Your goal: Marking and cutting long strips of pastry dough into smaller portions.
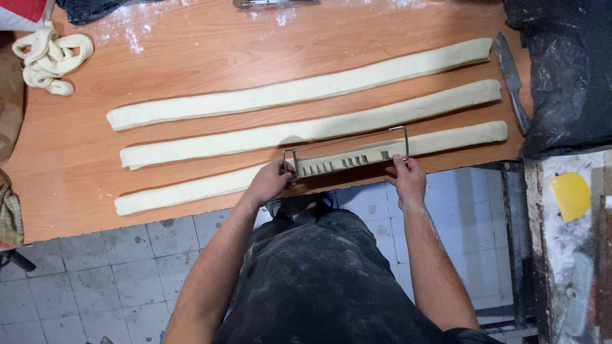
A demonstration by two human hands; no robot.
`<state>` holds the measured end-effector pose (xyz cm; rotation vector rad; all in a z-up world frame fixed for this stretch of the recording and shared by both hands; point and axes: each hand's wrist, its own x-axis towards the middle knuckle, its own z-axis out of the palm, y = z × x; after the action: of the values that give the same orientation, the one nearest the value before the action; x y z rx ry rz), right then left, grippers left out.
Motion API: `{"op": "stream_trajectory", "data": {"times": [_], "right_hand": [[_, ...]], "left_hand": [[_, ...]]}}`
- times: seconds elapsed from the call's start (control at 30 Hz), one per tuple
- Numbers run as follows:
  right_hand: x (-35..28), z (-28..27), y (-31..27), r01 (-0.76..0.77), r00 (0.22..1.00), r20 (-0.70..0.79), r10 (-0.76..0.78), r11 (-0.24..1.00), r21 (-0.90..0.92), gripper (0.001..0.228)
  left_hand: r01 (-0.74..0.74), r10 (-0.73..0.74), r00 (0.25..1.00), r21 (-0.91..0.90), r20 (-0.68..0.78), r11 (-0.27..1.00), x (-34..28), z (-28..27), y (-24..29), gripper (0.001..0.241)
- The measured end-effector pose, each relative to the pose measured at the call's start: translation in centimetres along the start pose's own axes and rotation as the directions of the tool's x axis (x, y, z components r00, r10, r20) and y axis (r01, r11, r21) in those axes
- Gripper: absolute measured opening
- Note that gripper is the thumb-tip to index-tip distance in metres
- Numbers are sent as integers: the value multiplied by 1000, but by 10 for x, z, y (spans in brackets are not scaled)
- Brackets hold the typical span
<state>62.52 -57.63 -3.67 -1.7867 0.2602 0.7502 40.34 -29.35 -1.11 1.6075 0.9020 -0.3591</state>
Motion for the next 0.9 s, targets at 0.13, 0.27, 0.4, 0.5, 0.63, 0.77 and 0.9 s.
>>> {"op": "stream_trajectory", "data": {"times": [0.13,0.27,0.4,0.5,0.63,0.77,0.9], "right_hand": [[2,0,2,-29,1000,8,29,1000,10,33],[11,-14,7,-106,993,60,99,986,131,31],[-7,-27,-34,-111,994,38,107,979,169,29],[-18,-49,-58,5,998,-64,0,998,70,26],[13,-98,-59,203,971,-143,-191,976,77,26],[33,-154,-54,230,949,-238,-208,971,66,27],[56,-190,-50,196,941,-288,-179,980,30,28]], "left_hand": [[11,-7,1000,121,-31,993,-18,2,27,20],[43,-38,999,209,-29,977,-55,1,77,21],[10,-10,1000,208,-1,978,-66,1,110,28],[-36,32,999,102,40,994,-46,13,103,27],[-106,111,988,-52,110,993,8,53,88,18],[-106,156,966,-239,204,965,72,119,73,15],[-126,190,957,-274,220,954,89,156,101,14]]}}
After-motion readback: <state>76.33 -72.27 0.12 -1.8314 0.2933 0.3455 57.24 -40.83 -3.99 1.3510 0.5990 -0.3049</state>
